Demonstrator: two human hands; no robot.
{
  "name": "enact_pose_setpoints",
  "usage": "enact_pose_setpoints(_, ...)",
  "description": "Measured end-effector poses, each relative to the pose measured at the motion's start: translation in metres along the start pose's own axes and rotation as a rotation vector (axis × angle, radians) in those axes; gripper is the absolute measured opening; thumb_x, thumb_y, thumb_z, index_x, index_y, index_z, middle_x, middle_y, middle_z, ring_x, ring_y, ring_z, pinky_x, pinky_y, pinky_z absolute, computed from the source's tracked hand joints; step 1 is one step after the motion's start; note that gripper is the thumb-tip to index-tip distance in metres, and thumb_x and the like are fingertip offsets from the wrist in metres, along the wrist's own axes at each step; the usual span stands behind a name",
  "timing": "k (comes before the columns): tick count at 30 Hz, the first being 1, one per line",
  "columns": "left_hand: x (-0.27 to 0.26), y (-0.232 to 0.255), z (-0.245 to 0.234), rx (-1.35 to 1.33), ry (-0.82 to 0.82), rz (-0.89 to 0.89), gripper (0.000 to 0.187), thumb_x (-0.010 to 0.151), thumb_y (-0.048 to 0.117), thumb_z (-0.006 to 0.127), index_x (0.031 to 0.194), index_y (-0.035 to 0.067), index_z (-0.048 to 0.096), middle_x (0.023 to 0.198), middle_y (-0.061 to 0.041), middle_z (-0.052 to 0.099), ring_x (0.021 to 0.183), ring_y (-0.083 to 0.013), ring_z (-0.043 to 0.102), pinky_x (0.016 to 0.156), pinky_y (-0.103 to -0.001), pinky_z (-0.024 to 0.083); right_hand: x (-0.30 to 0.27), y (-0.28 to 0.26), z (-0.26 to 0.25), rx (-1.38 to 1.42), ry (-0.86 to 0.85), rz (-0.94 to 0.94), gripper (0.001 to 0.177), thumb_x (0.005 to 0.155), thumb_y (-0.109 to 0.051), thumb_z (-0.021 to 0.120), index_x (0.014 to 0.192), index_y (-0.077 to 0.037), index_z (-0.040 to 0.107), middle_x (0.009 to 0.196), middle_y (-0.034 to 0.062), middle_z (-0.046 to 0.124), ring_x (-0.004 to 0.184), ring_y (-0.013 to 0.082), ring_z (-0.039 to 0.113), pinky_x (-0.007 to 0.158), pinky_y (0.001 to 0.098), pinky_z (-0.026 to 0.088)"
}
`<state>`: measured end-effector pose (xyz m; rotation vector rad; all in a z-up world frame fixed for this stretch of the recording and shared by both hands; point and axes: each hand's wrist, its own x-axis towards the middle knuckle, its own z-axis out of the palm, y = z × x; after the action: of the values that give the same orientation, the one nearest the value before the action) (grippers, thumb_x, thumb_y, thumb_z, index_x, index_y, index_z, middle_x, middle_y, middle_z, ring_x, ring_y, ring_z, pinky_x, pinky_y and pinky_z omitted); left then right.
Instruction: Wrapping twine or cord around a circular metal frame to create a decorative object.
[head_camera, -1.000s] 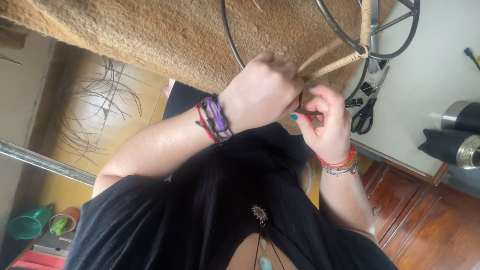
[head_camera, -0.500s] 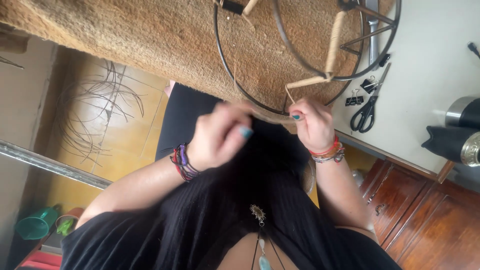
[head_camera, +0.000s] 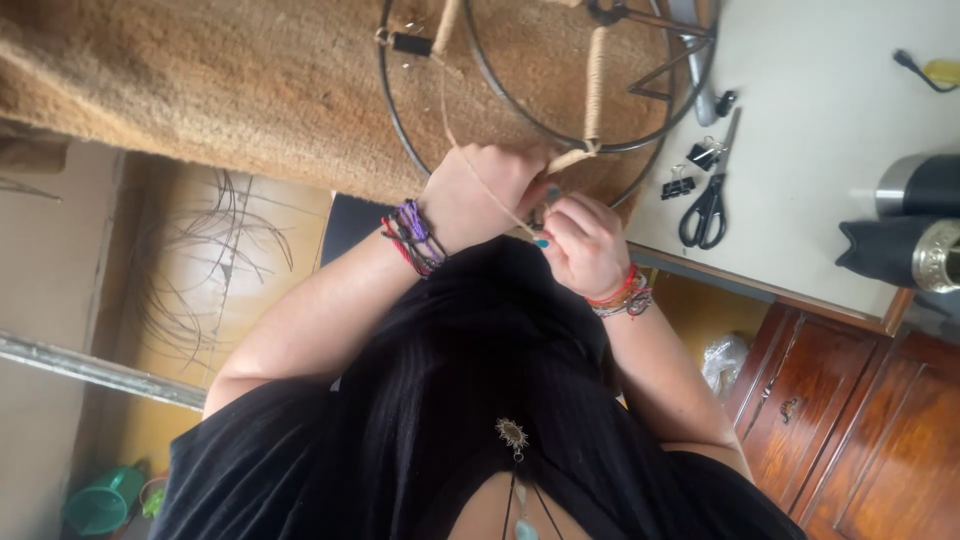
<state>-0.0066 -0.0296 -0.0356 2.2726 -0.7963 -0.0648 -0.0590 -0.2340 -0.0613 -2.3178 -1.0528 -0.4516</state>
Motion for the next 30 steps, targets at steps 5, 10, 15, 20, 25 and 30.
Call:
enact_pose_setpoints(5,-0.006,0.005,0.020,0.102,0.098,-0.126,0.015,0.096,0.033,0.065,0.090,0.020,0.065,0.077,0.003,0.065,0.063,-0.0280,0.073,0.058,-0.039,0.060,0.007,-0.006,0.001,-0.022,0.018,-0.015,0.043,0.109,-0.027,0.044,0.071,-0.008,0.050,0.074,0.0077,0.050,0.060,0.0301,0.056,0.050,0.0397,0.051)
enact_pose_setpoints(10,-0.028,0.017,0.003,0.179,0.200,-0.029,0.011,0.101,0.029,0.062,0.094,0.020,0.064,0.085,0.004,0.058,0.064,-0.0245,0.072,0.057,-0.038,0.061,0.006,-0.021,0.005,-0.034,-0.023,-0.027,0.038,0.106,-0.025,0.046,0.072,-0.010,0.054,0.075,0.0075,0.051,0.066,0.0299,0.058,0.056,0.0401,0.051)
enact_pose_setpoints(15,-0.061,0.017,-0.005,0.159,0.111,0.037,0.008,0.099,0.023,0.062,0.106,0.020,0.064,0.099,0.002,0.059,0.079,-0.0238,0.072,0.065,-0.039,0.060,-0.014,-0.050,0.024,-0.031,-0.021,-0.005,0.031,0.102,-0.022,0.053,0.075,-0.009,0.058,0.080,0.0082,0.055,0.071,0.0283,0.061,0.063,0.0401,0.055)
enact_pose_setpoints(20,-0.081,-0.005,0.020,0.167,0.050,0.058,0.006,0.098,0.025,0.063,0.101,0.020,0.062,0.088,0.002,0.056,0.071,-0.0260,0.070,0.061,-0.040,0.060,-0.034,-0.065,0.036,0.012,-0.060,0.036,0.029,0.104,-0.023,0.048,0.080,-0.011,0.057,0.081,0.0053,0.053,0.072,0.0256,0.061,0.064,0.0371,0.054)
enact_pose_setpoints(25,-0.082,-0.017,0.025,0.145,0.052,0.172,0.010,0.103,0.026,0.059,0.100,0.016,0.061,0.088,0.000,0.054,0.076,-0.0258,0.069,0.066,-0.038,0.059,-0.035,-0.071,0.039,0.013,-0.093,0.070,0.024,0.103,-0.018,0.052,0.082,-0.009,0.058,0.082,0.0066,0.054,0.075,0.0273,0.062,0.064,0.0378,0.054)
enact_pose_setpoints(30,-0.082,-0.021,0.027,0.156,0.052,0.204,0.011,0.102,0.026,0.061,0.100,0.015,0.060,0.088,-0.001,0.054,0.079,-0.0261,0.069,0.069,-0.039,0.059,-0.036,-0.072,0.033,-0.008,-0.128,0.087,0.019,0.102,-0.018,0.055,0.086,-0.010,0.058,0.092,0.0068,0.057,0.085,0.0279,0.064,0.070,0.0400,0.055)
